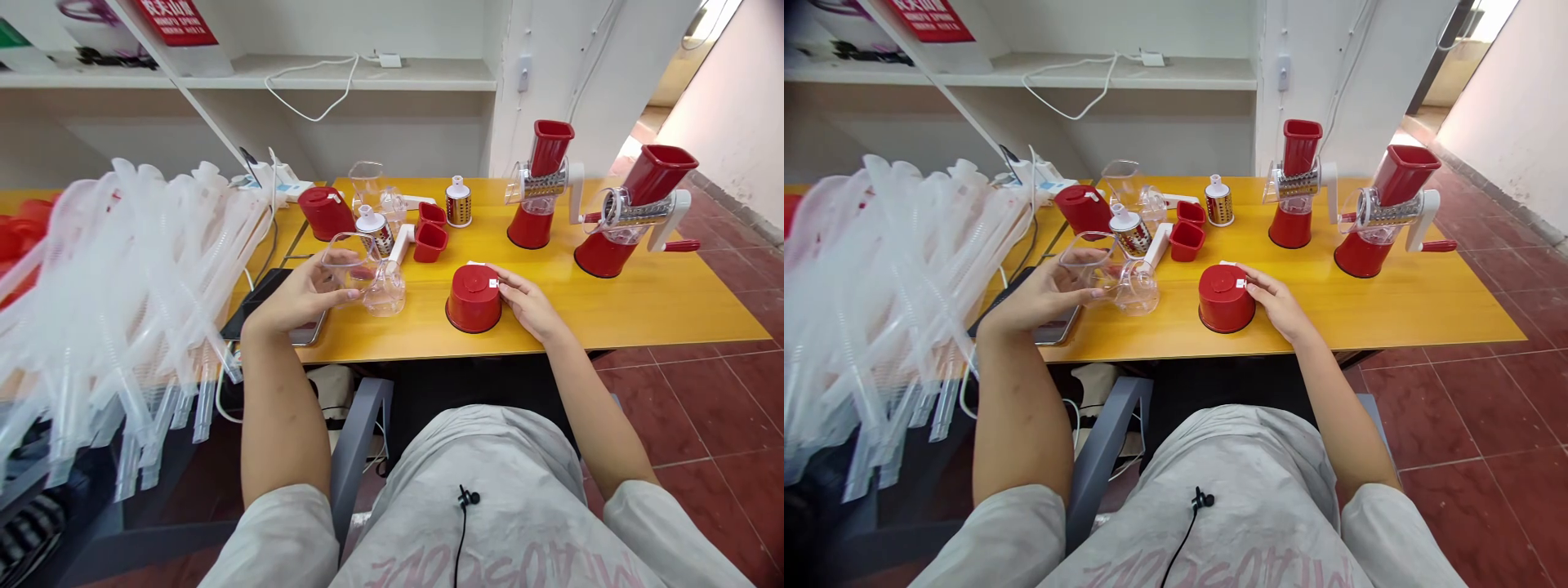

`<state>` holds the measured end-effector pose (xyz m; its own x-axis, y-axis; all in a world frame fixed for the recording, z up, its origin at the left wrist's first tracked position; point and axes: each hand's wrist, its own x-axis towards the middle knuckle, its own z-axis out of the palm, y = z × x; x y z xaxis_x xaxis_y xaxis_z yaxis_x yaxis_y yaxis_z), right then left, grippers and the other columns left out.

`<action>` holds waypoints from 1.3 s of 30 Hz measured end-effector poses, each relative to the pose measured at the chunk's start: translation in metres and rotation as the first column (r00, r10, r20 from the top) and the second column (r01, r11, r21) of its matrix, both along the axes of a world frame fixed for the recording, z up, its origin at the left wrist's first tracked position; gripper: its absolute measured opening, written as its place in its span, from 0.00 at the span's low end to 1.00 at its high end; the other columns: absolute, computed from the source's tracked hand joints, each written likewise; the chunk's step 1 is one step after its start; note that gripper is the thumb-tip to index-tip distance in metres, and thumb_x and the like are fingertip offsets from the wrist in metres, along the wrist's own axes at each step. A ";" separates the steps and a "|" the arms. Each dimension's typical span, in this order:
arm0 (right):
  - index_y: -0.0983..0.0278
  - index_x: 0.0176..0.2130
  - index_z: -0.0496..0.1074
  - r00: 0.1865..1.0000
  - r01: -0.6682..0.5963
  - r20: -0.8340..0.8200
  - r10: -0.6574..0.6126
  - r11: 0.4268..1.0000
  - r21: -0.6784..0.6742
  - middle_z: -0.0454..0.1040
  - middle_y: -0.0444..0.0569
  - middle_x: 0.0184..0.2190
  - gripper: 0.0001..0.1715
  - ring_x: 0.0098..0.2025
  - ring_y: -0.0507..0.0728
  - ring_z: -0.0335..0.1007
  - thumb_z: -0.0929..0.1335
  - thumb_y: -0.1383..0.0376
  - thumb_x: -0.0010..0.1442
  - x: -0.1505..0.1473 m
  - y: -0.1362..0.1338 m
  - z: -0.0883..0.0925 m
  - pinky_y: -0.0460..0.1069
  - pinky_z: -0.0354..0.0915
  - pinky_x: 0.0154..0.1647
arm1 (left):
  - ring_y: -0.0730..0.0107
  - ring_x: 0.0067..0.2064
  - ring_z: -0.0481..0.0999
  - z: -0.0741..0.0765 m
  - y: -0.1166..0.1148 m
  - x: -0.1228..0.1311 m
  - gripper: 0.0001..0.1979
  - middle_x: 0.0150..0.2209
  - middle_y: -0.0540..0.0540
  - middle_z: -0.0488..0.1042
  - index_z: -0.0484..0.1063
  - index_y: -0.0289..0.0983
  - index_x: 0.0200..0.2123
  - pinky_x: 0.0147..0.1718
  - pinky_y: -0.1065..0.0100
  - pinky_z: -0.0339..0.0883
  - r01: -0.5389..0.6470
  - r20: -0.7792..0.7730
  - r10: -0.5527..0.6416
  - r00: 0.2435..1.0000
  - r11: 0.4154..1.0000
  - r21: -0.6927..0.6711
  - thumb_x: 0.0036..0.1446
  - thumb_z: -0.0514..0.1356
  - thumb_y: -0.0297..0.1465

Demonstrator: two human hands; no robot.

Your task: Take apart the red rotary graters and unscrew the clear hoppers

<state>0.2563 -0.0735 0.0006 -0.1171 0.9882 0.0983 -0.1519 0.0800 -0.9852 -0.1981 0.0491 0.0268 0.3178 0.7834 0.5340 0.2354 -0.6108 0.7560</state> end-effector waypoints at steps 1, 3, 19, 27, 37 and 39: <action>0.55 0.73 0.82 1.000 0.001 0.008 -0.001 1.000 -0.003 0.75 0.55 0.83 0.40 0.88 0.68 0.68 0.80 0.39 0.73 0.000 -0.001 0.001 0.71 0.55 0.96 | 0.60 0.42 0.87 0.000 0.000 -0.002 0.41 0.48 0.46 0.92 0.86 0.43 0.56 0.59 0.36 0.91 0.014 -0.020 -0.015 1.000 0.999 -0.044 0.47 0.91 0.57; 0.51 0.75 0.81 1.000 -0.003 0.030 0.003 1.000 -0.002 0.73 0.51 0.85 0.47 0.89 0.67 0.65 0.80 0.33 0.69 0.001 -0.003 0.003 0.66 0.55 0.97 | 0.58 0.46 0.87 -0.001 -0.002 -0.006 0.45 0.58 0.40 0.90 0.84 0.41 0.63 0.59 0.39 0.90 0.041 -0.063 -0.051 0.997 0.987 -0.155 0.50 0.90 0.57; 0.55 0.82 0.68 0.935 -0.076 0.353 0.045 0.994 0.074 0.74 0.57 0.81 0.71 0.84 0.74 0.71 0.90 0.62 0.47 -0.059 0.049 0.029 0.72 0.57 0.95 | 0.37 0.70 0.86 0.010 -0.012 0.005 0.59 0.74 0.29 0.81 0.76 0.44 0.79 0.70 0.41 0.85 -0.048 -0.056 0.031 0.998 0.946 -0.322 0.49 0.88 0.57; 0.54 0.87 0.58 0.921 -0.053 0.390 0.013 0.994 0.091 0.70 0.59 0.85 0.78 0.85 0.74 0.70 0.88 0.58 0.50 -0.076 0.068 0.016 0.73 0.62 0.93 | 0.35 0.72 0.85 0.014 -0.016 0.011 0.61 0.74 0.28 0.81 0.69 0.42 0.83 0.75 0.32 0.81 -0.018 -0.084 -0.011 0.996 0.944 -0.328 0.56 0.85 0.58; 0.52 0.87 0.60 0.939 0.021 0.337 -0.076 0.986 0.164 0.69 0.62 0.85 0.82 0.84 0.77 0.72 0.93 0.53 0.48 -0.061 0.072 -0.006 0.77 0.66 0.90 | 0.38 0.77 0.73 0.040 0.014 0.018 0.80 0.83 0.31 0.62 0.62 0.43 0.76 0.74 0.37 0.79 -0.462 0.349 0.376 0.859 0.862 0.210 0.30 0.76 0.84; 0.54 0.83 0.68 0.939 0.089 0.306 -0.156 0.971 0.221 0.75 0.61 0.80 0.61 0.80 0.74 0.76 0.88 0.50 0.63 -0.047 0.073 -0.007 0.76 0.71 0.86 | 0.53 0.59 0.83 0.064 0.008 0.054 0.68 0.64 0.38 0.75 0.66 0.42 0.64 0.55 0.51 0.86 -0.698 0.677 0.312 0.667 0.580 0.420 0.40 0.60 0.91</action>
